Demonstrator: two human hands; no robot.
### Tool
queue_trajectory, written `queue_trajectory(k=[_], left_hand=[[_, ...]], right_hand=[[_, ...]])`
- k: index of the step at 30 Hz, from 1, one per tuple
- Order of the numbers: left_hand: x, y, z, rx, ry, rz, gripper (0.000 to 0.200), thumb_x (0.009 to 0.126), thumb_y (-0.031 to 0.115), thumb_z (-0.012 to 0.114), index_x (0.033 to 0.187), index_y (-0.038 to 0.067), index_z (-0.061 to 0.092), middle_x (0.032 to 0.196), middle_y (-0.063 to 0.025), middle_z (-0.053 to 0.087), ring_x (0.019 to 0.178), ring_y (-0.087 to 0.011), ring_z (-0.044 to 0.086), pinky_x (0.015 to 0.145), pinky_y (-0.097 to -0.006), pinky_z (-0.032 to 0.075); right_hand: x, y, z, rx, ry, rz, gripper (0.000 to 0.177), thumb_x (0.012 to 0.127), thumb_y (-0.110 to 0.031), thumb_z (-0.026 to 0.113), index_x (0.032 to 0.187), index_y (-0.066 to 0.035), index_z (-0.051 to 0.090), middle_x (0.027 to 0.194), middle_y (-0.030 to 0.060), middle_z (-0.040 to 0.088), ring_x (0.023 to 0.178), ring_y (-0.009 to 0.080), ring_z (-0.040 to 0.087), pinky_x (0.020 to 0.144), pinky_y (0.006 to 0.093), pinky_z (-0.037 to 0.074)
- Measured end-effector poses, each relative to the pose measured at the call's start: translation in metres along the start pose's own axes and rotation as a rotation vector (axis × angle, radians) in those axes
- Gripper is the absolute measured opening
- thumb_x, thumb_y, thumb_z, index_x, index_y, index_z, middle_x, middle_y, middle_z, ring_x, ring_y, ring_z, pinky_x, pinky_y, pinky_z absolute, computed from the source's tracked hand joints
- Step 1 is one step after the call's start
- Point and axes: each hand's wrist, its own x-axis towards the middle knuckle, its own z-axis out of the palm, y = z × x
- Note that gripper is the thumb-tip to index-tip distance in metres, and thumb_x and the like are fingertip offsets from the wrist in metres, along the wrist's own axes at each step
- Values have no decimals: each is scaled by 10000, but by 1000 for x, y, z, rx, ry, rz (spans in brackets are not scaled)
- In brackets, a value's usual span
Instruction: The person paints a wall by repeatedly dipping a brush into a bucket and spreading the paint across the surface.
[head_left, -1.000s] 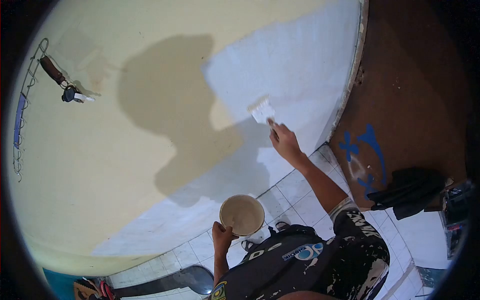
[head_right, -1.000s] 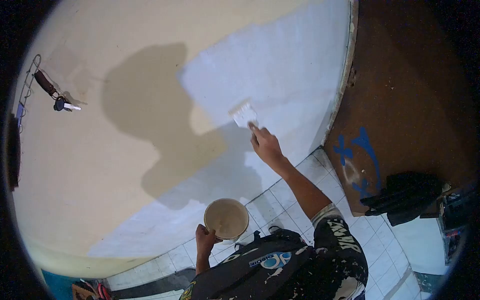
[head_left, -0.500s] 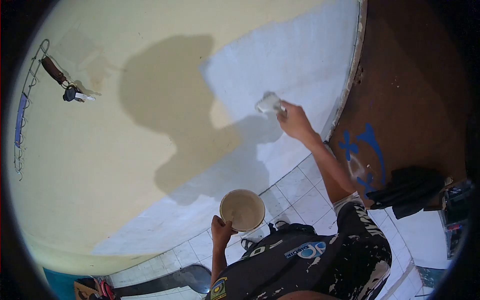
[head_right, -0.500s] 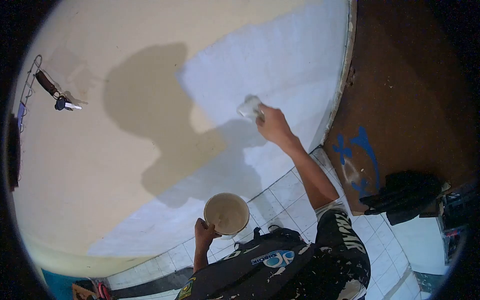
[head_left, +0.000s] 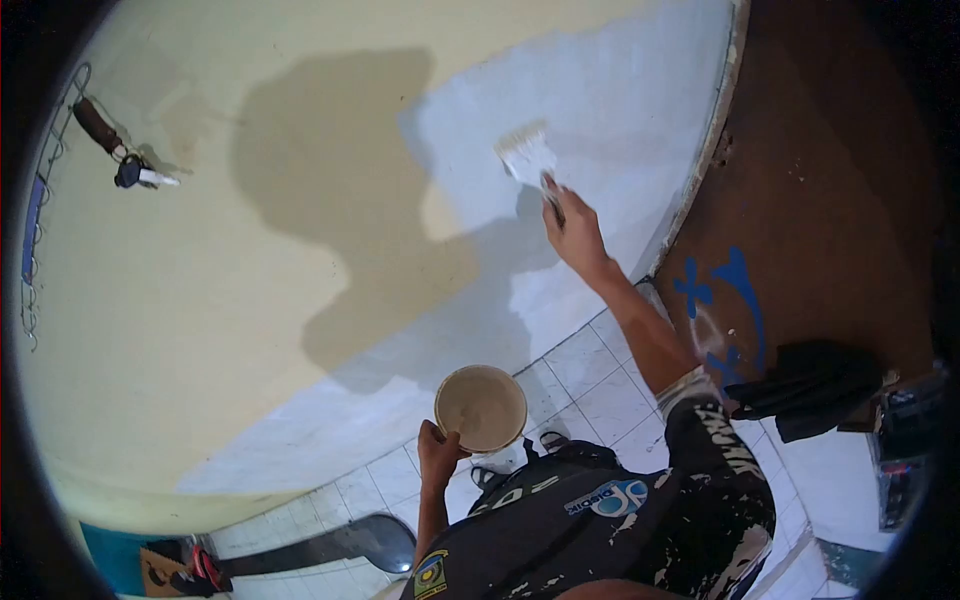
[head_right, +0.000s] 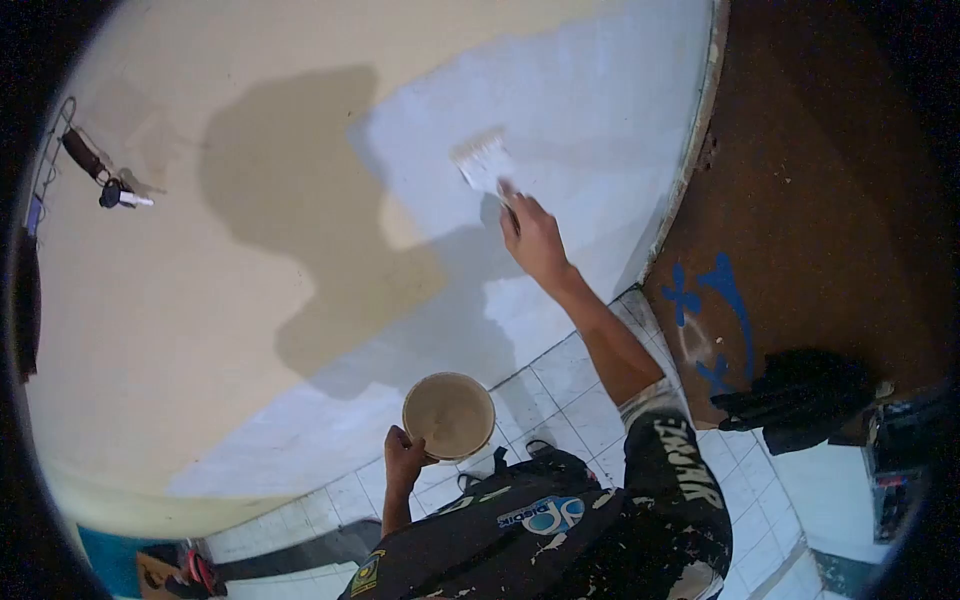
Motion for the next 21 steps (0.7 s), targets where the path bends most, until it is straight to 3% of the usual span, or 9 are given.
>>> queue_trajectory(k=[5, 7, 8, 9, 11, 15, 18, 20, 21], left_hand=[[-13, 8, -9, 11, -13, -52, 254, 816, 73, 655, 810, -2, 413, 715, -98, 486, 573, -202, 594, 471, -377, 576], [0, -55, -12, 186, 7, 32, 262, 821, 118, 673, 832, 4, 438, 677, -118, 496, 568, -239, 603, 508, -395, 528], [-9, -43, -17, 265, 12, 34, 267, 821, 136, 678, 837, 6, 446, 667, -130, 509, 577, -256, 613, 522, -403, 510], [-16, -20, -20, 342, 14, 33, 272, 821, 153, 683, 843, 9, 453, 657, -142, 521, 585, -273, 622, 537, -412, 492], [-30, -8, -24, 270, 12, -11, 274, 827, 141, 679, 838, 1, 444, 662, -146, 548, 584, -262, 638, 520, -403, 516], [-52, -24, -38, 173, 2, -71, 250, 840, 105, 661, 861, -16, 444, 665, -146, 566, 566, -250, 668, 482, -384, 557], [-75, -52, -54, -50, -38, -187, 263, 817, 88, 674, 859, 4, 428, 691, -98, 501, 607, -200, 606, 511, -387, 512], [-80, -45, -70, 36, -108, -177, 253, 833, 103, 663, 909, -28, 460, 685, -187, 587, 627, -330, 689, 541, -427, 557], [-83, -60, -75, 18, -111, -192, 253, 833, 103, 663, 909, -28, 460, 685, -187, 587, 627, -330, 689, 541, -427, 557]], right_hand=[[-96, 37, 11, 22, -122, 179, 363, 902, -41, 650, 1257, -3, 581, 893, 178, 681, 750, 306, 673, 668, 411, 545], [-129, 35, 2, 247, -374, 653, 286, 922, -79, 670, 1185, -22, 572, 746, 82, 619, 572, 172, 569, 524, 334, 485], [-126, 13, -17, 562, -486, 1143, 235, 944, -126, 676, 1144, -69, 565, 659, -6, 496, 501, 58, 400, 421, 254, 344], [-140, 5, -23, 704, -519, 1270, 188, 970, -146, 651, 1129, -104, 561, 643, -38, 443, 477, 18, 321, 388, 227, 236], [-164, -25, -43, 944, -568, 1370, 179, 978, -136, 641, 1135, -107, 560, 634, -48, 437, 479, 15, 320, 392, 223, 219], [-202, -102, -81, 1005, -774, 1407, 185, 987, -137, 635, 1154, -100, 563, 634, -55, 442, 484, 20, 313, 407, 225, 217], [-218, -182, -97, 646, -1142, 1163, 198, 991, -178, 627, 1157, -84, 574, 638, -40, 444, 485, 23, 296, 414, 229, 227], [-237, -211, -88, 483, -1238, 894, 256, 939, -182, 676, 1157, -60, 617, 685, 40, 563, 606, 124, 506, 539, 310, 412], [-249, -227, -82, 421, -1258, 730, 279, 924, -187, 684, 1165, -59, 625, 716, 89, 632, 657, 185, 607, 601, 359, 476]])
